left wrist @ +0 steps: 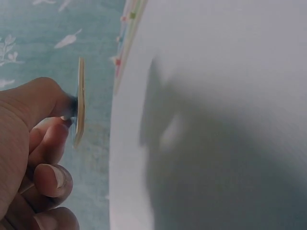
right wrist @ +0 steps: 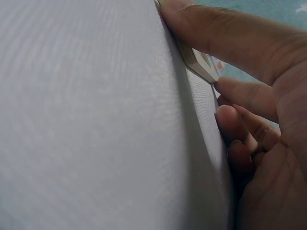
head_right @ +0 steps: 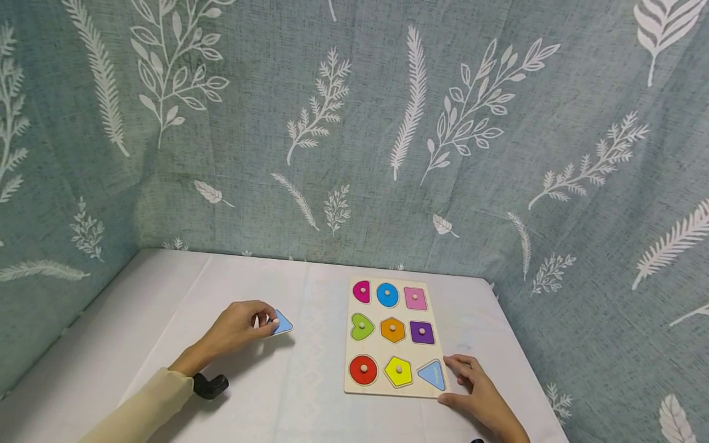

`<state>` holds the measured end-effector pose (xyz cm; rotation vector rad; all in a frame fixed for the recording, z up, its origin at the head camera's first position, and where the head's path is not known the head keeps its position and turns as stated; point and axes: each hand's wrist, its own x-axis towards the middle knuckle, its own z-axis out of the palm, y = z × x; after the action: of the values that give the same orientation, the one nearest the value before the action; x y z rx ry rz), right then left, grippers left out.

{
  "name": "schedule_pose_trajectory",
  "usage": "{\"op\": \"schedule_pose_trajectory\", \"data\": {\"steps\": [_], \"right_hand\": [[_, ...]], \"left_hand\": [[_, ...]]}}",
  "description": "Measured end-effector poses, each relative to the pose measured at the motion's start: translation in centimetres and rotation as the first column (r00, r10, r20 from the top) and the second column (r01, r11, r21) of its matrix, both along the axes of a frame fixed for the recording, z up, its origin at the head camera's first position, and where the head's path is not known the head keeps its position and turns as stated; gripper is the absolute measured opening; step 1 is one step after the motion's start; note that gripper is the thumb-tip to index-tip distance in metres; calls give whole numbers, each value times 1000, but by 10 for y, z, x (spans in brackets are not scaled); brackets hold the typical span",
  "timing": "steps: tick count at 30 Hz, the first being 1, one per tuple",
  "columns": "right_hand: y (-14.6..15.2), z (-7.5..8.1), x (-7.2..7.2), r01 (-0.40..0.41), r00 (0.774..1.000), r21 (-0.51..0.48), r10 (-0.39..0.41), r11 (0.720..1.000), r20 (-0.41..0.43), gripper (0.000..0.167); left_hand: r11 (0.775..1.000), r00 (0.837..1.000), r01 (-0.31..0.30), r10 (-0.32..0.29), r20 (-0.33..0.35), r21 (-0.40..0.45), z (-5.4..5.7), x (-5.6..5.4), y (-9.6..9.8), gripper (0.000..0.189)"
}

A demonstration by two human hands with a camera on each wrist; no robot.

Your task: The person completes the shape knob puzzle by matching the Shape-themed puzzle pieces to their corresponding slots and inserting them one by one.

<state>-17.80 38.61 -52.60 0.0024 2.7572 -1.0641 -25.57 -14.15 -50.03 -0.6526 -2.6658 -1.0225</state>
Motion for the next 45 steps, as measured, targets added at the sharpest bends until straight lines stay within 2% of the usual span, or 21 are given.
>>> {"op": "schedule_pose_trajectory", "data": {"steps": [20,29,39,45], "right_hand": [[1,-4,-2,3,1000,20,-2,1000,-16,87],[3,-5,-3,8,1000,5,-8,1000,-14,89],[3,-5,-2,5,1000,6,-5,1000,-14,88],[1,-4,-3,0,1000,27,0,1000,-26,87]], "left_hand": [[996,996,91,-91,-7,18,6,-7,46,7],[993,993,121,-121,-7,-2,10,-8,71,7],[978,978,207,-207,-23,-18,9,-8,99,6],[974,974,223,-224,-17,-25,8,-8,115,7]]}}
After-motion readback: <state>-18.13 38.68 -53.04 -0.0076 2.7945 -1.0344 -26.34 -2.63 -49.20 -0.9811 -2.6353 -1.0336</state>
